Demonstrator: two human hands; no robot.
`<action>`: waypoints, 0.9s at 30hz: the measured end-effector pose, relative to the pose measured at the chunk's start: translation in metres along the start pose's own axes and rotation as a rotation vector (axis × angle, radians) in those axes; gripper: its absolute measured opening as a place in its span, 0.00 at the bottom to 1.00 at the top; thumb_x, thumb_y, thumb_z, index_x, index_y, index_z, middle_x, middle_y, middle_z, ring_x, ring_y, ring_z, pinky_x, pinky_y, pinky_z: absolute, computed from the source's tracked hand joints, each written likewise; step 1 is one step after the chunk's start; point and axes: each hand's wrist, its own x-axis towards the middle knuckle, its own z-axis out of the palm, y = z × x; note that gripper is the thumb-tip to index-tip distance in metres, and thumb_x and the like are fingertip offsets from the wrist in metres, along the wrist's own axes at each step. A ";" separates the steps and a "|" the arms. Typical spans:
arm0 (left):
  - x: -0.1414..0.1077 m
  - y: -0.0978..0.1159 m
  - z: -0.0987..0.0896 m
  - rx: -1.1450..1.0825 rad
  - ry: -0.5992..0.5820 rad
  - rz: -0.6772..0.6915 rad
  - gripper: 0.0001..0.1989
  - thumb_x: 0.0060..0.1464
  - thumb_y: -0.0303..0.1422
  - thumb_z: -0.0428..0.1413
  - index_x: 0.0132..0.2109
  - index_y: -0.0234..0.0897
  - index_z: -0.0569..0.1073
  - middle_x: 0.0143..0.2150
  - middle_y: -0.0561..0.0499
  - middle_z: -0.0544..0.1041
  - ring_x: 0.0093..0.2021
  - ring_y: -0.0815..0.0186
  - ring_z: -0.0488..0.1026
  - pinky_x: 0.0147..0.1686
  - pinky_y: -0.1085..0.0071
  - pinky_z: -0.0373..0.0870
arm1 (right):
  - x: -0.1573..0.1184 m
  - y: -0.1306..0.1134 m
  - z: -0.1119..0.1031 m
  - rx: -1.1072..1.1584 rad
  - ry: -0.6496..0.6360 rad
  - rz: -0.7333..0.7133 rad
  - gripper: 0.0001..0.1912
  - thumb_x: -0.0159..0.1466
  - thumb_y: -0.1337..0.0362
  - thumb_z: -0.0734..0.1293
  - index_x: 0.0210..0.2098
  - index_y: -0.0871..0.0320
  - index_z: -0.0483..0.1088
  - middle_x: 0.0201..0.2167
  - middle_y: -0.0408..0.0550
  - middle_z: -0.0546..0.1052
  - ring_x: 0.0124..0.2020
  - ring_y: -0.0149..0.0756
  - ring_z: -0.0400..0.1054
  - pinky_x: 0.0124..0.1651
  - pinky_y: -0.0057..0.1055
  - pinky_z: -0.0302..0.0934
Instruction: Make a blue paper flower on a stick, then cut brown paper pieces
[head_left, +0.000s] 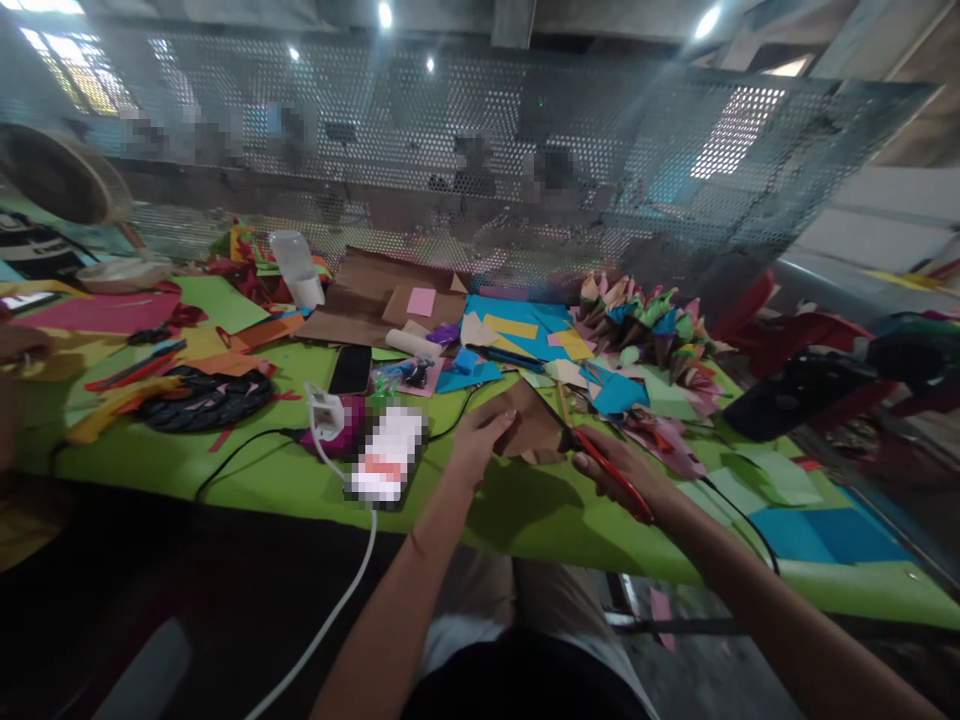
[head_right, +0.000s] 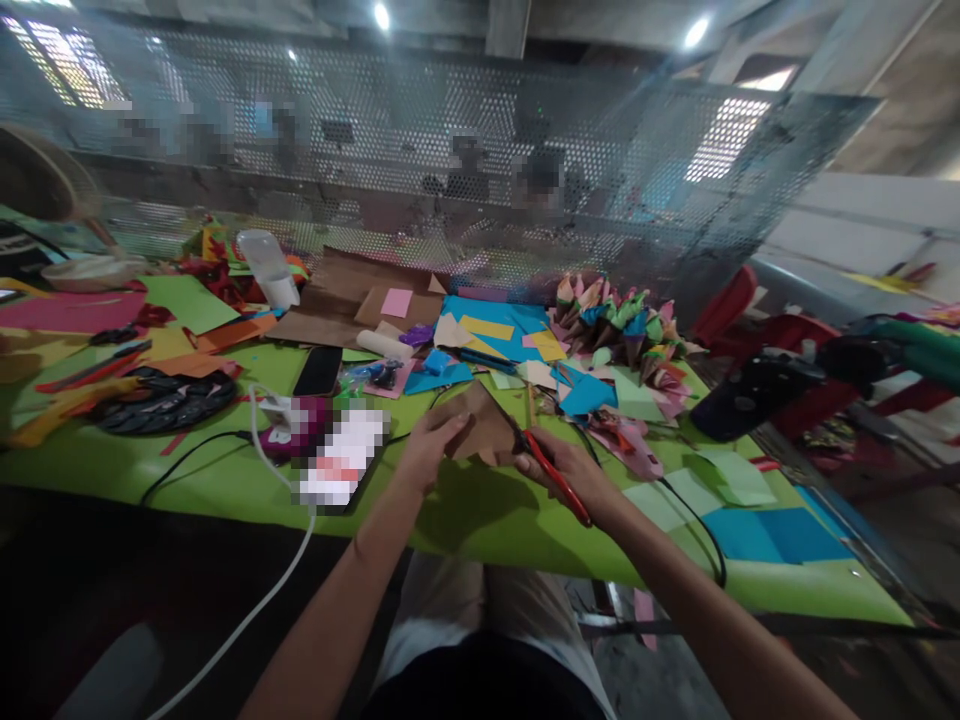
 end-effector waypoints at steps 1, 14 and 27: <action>0.000 0.000 0.000 0.006 0.003 0.006 0.22 0.32 0.43 0.74 0.37 0.38 0.84 0.38 0.44 0.85 0.42 0.53 0.82 0.46 0.62 0.78 | 0.000 0.000 0.001 0.000 0.008 -0.001 0.28 0.57 0.34 0.63 0.34 0.54 0.65 0.25 0.41 0.65 0.20 0.31 0.63 0.18 0.27 0.61; 0.000 -0.002 -0.001 0.004 -0.039 -0.014 0.24 0.33 0.45 0.73 0.39 0.38 0.84 0.40 0.46 0.85 0.42 0.55 0.82 0.46 0.63 0.78 | -0.001 -0.003 -0.003 0.011 -0.019 -0.020 0.28 0.57 0.34 0.64 0.37 0.54 0.67 0.26 0.41 0.67 0.21 0.29 0.64 0.20 0.25 0.61; -0.005 0.004 0.002 0.008 -0.088 -0.056 0.26 0.31 0.44 0.74 0.39 0.34 0.84 0.38 0.43 0.85 0.40 0.54 0.82 0.45 0.61 0.77 | 0.003 -0.003 0.006 0.145 0.033 0.040 0.28 0.56 0.34 0.65 0.34 0.54 0.65 0.22 0.37 0.60 0.17 0.27 0.57 0.16 0.25 0.55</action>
